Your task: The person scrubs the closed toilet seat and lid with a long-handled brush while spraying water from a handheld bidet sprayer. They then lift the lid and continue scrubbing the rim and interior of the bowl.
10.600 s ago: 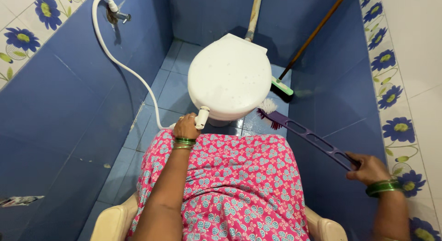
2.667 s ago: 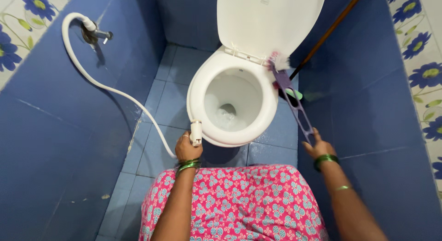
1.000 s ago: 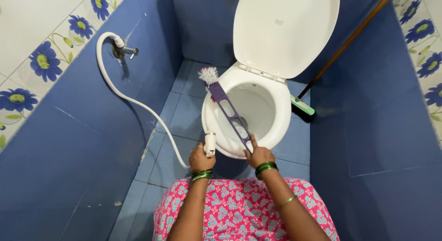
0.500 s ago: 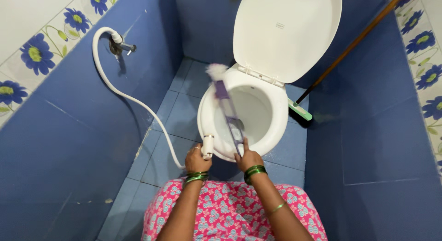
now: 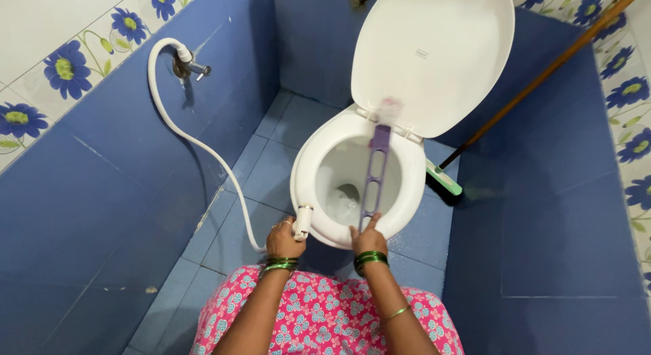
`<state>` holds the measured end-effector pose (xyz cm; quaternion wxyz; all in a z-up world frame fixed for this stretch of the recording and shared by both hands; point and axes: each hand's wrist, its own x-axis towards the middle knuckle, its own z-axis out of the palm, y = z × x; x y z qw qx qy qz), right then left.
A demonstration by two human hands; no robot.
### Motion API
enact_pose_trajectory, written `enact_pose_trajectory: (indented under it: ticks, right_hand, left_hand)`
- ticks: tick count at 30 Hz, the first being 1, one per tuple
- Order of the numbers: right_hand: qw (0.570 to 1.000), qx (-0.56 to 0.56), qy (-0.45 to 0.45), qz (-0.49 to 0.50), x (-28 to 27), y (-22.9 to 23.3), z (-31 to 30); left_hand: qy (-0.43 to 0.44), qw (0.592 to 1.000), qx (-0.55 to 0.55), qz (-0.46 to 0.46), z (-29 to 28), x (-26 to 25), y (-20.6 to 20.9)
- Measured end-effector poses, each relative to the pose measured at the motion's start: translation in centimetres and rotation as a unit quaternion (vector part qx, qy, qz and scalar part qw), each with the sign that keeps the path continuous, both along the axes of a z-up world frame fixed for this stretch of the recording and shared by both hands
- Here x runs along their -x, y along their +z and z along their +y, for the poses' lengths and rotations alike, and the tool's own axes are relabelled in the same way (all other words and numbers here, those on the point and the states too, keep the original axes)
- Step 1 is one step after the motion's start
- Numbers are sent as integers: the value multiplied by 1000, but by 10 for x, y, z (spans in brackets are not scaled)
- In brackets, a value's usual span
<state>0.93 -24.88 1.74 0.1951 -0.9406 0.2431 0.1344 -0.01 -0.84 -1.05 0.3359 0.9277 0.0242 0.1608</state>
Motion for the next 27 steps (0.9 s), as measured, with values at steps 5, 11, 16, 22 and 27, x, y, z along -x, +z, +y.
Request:
enact_pose_trajectory:
  ticks: [5, 11, 16, 22, 27]
  right_hand:
    - [993, 18, 115, 13, -17, 15, -11]
    - [999, 18, -27, -6, -24, -5, -51]
    - [984, -17, -165, -59, 0, -20, -48]
    - [1000, 15, 5, 5, -7, -9, -33]
    - [1000, 7, -26, 4, -11, 4, -43]
  left_hand:
    - [-13, 1000, -9, 22, 5, 5, 1]
    - [24, 999, -16, 26, 16, 4, -4]
    - [4, 999, -8, 35, 11, 5, 3]
    - [-1, 1000, -8, 30, 11, 7, 5]
    - [6, 999, -7, 31, 14, 5, 4]
